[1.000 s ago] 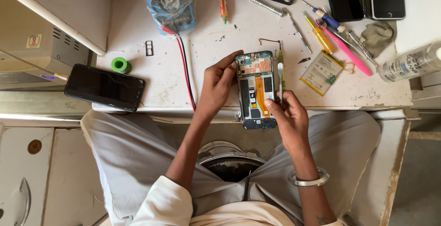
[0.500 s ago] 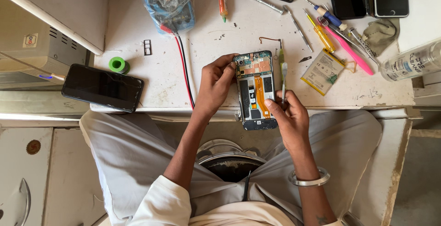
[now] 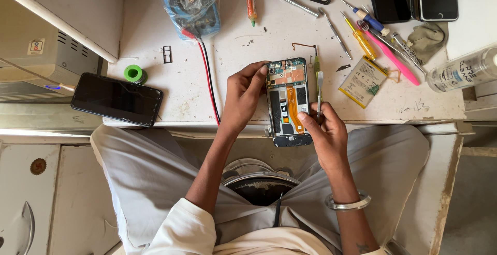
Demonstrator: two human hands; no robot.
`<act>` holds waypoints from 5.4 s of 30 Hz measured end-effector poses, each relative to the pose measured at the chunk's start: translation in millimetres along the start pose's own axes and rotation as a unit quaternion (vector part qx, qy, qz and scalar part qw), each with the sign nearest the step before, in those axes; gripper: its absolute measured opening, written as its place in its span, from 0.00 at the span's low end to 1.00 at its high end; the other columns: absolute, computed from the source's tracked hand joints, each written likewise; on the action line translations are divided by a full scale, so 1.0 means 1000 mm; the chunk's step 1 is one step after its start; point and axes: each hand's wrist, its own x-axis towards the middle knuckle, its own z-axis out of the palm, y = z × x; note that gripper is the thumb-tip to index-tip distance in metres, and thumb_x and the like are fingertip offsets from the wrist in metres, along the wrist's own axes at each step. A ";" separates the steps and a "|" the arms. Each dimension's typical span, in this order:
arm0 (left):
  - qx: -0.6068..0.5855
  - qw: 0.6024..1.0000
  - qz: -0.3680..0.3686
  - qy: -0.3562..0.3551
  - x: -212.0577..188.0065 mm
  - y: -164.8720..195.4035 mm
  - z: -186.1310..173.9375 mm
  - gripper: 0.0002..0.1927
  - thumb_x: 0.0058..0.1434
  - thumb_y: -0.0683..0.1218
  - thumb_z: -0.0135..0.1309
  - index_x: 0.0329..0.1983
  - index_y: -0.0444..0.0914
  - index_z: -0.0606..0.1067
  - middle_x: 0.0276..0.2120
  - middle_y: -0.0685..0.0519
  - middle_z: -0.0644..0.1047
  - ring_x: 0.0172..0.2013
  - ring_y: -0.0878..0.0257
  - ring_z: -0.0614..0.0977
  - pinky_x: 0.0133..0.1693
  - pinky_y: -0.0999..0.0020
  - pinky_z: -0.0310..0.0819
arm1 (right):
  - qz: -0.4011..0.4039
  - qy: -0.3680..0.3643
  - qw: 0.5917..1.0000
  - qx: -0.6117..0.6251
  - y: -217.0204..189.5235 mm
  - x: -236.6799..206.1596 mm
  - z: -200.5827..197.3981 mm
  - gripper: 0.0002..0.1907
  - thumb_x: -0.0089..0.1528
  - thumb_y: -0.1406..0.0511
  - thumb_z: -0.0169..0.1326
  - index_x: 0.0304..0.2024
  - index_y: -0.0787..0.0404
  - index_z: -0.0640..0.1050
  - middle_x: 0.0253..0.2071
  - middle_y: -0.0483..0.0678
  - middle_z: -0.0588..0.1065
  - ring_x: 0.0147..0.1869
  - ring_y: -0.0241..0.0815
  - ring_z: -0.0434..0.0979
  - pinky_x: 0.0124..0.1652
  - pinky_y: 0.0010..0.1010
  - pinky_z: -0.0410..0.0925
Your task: The person repairs a disassembled smartphone at a workbench, holding the phone body in one hand while prying at the battery with a tool and disconnecting a flex cable. They then use tweezers to handle small components and work on a small part over the bench.
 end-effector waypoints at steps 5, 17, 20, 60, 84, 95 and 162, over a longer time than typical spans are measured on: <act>0.033 0.997 0.063 0.005 0.001 -0.007 0.003 0.19 0.76 0.47 0.48 0.56 0.25 0.75 0.36 0.54 0.79 0.36 0.72 0.74 0.38 0.75 0.70 | -0.008 0.002 1.000 -0.013 0.001 0.000 0.001 0.07 0.67 0.69 0.58 0.45 0.65 0.75 0.35 0.38 0.72 0.37 0.23 0.66 0.38 0.17 0.64; 0.077 0.995 0.053 0.036 -0.002 -0.001 0.010 0.19 0.75 0.48 0.46 0.56 0.27 0.75 0.34 0.52 0.81 0.35 0.72 0.76 0.36 0.76 0.71 | -0.003 0.005 1.000 -0.016 0.000 0.000 0.003 0.07 0.67 0.68 0.59 0.45 0.64 0.75 0.35 0.39 0.72 0.36 0.23 0.65 0.37 0.17 0.63; 0.008 0.999 0.042 0.018 -0.001 -0.002 0.009 0.19 0.75 0.48 0.46 0.56 0.27 0.75 0.36 0.53 0.80 0.37 0.72 0.77 0.40 0.76 0.74 | 0.002 0.005 1.000 -0.007 0.000 0.000 0.002 0.07 0.67 0.68 0.58 0.45 0.64 0.75 0.35 0.39 0.73 0.37 0.23 0.67 0.38 0.18 0.65; -0.010 0.999 0.039 0.006 -0.003 0.004 0.007 0.16 0.72 0.45 0.54 0.55 0.27 0.74 0.40 0.50 0.82 0.41 0.72 0.78 0.44 0.77 0.73 | 0.013 0.010 1.000 -0.013 -0.005 -0.004 0.007 0.09 0.67 0.67 0.59 0.46 0.65 0.74 0.35 0.39 0.73 0.37 0.23 0.68 0.38 0.17 0.65; 0.032 0.998 0.026 0.055 -0.004 0.004 0.002 0.12 0.69 0.45 0.58 0.46 0.31 0.75 0.30 0.55 0.80 0.31 0.76 0.76 0.32 0.80 0.68 | 0.005 0.013 0.998 -0.069 -0.010 -0.003 0.016 0.09 0.64 0.65 0.61 0.41 0.64 0.75 0.27 0.35 0.67 0.31 0.23 0.61 0.30 0.18 0.58; 0.043 0.997 0.020 0.061 -0.004 0.008 0.001 0.11 0.69 0.45 0.58 0.46 0.31 0.75 0.30 0.57 0.79 0.30 0.77 0.74 0.30 0.80 0.65 | -0.011 0.015 0.996 -0.087 -0.009 -0.002 0.017 0.10 0.63 0.65 0.62 0.42 0.65 0.77 0.27 0.35 0.69 0.31 0.23 0.62 0.30 0.18 0.59; -0.073 0.995 -0.059 -0.023 -0.023 0.003 0.031 0.13 0.72 0.45 0.49 0.55 0.33 0.71 0.43 0.50 0.81 0.41 0.68 0.81 0.44 0.69 0.79 | 0.072 0.058 0.993 0.073 -0.009 -0.009 0.024 0.07 0.64 0.65 0.59 0.42 0.60 0.76 0.29 0.36 0.70 0.27 0.21 0.61 0.22 0.17 0.52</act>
